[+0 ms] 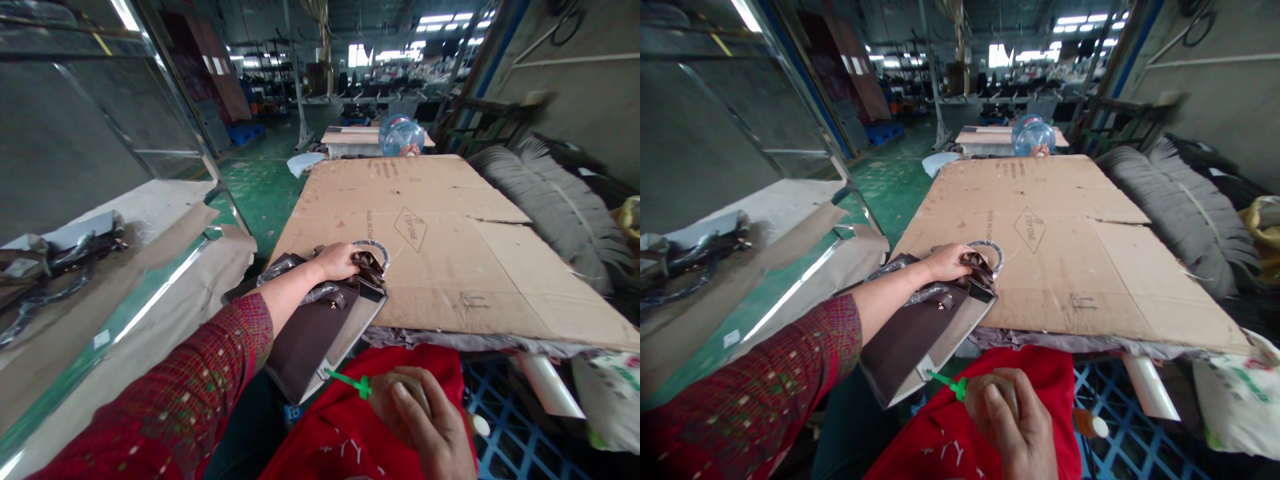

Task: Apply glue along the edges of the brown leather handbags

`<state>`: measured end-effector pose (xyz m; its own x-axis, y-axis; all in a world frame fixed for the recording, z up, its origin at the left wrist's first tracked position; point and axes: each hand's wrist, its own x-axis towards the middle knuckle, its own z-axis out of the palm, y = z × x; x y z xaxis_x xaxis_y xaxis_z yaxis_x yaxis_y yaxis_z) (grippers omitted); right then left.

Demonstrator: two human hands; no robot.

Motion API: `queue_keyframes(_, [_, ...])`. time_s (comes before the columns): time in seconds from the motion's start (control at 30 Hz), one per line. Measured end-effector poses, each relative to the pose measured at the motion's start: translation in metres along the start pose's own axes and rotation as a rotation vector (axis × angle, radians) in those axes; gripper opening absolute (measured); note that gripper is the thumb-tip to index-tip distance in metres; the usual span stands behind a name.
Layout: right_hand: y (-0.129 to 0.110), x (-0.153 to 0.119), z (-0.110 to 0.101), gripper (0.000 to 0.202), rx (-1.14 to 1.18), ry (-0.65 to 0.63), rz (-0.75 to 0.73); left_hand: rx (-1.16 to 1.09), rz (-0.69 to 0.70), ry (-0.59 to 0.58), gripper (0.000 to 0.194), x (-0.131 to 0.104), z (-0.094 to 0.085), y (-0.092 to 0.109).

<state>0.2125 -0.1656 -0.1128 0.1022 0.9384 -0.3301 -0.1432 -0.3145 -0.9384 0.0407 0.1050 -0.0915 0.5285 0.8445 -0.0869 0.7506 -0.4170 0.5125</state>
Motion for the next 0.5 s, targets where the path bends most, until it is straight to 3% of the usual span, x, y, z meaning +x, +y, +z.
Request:
queue_keyframes(0.13, [0.0008, -0.0026, 0.0021, 0.042, 0.015, -0.052, 0.025, -0.006, 0.002, 0.000, 0.034, -0.0008, 0.0000, 0.0007])
queue_keyframes(0.5, [-0.0002, -0.0063, 0.0063, 0.042, 0.065, -0.041, 0.034, -0.008, 0.011, 0.014, 0.034, -0.0012, 0.0011, -0.0020])
